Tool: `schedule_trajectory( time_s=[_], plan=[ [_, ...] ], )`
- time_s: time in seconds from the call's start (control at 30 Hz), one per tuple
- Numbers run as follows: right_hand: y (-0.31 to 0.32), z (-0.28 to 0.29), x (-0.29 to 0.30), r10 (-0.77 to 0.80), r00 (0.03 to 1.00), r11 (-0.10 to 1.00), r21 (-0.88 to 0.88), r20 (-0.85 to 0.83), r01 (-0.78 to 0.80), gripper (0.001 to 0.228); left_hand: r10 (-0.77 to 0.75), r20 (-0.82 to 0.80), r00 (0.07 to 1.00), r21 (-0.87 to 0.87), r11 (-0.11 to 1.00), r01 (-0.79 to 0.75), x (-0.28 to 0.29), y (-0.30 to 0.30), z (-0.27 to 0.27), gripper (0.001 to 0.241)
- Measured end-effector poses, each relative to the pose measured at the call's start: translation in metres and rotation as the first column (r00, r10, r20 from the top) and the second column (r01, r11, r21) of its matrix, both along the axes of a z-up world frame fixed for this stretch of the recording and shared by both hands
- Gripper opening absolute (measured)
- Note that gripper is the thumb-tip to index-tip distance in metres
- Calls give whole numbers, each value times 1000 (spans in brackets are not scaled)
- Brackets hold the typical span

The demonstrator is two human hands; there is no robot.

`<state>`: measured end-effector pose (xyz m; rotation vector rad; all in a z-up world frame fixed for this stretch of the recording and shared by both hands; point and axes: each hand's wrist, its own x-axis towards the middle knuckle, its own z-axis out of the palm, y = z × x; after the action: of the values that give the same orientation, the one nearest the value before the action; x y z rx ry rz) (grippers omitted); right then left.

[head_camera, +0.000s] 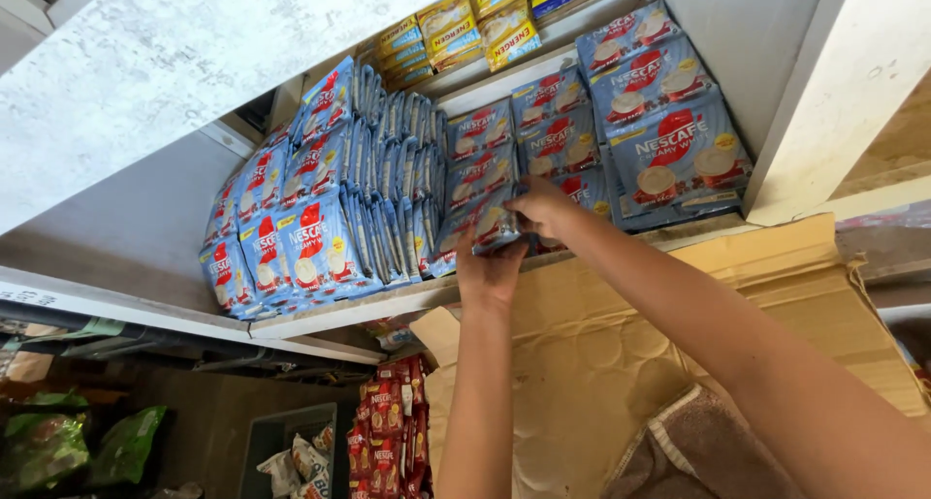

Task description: The person stocks coffee packets onto a retail shelf by hand, taking them from a supply and placing them in rows, then aligning them until the shelf is organized.

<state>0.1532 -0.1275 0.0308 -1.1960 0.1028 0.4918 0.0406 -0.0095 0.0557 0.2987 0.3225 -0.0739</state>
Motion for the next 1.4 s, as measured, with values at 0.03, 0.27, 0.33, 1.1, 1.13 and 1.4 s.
schedule_trajectory(
  time_s=[0.03,0.27,0.33,1.1,1.13,1.4],
  plan=[
    [-2,10,-8,-1,1000,1000,-1,4,1,49,-1,4,1000,-1,1000,1,0,-2,1,48],
    [-5,-9,-20,6,1000,996,87,-17,-5,60,72,-3,997,81,994,-72,-2,-12,6,50],
    [-9,-1,-28,8,1000,991,130,-12,-7,60,81,13,997,82,993,-82,-1,-13,5,49],
    [-37,21,-63,184,929,870,493,-322,-1,89,190,68,979,-5,982,-190,-30,-24,15,31],
    [-35,23,-64,189,928,870,494,-321,-6,89,195,69,978,-4,981,-196,-41,-26,23,31],
    [-18,28,-63,264,959,681,724,-101,-111,83,214,41,976,47,975,-215,-119,-40,49,37]
  ],
)
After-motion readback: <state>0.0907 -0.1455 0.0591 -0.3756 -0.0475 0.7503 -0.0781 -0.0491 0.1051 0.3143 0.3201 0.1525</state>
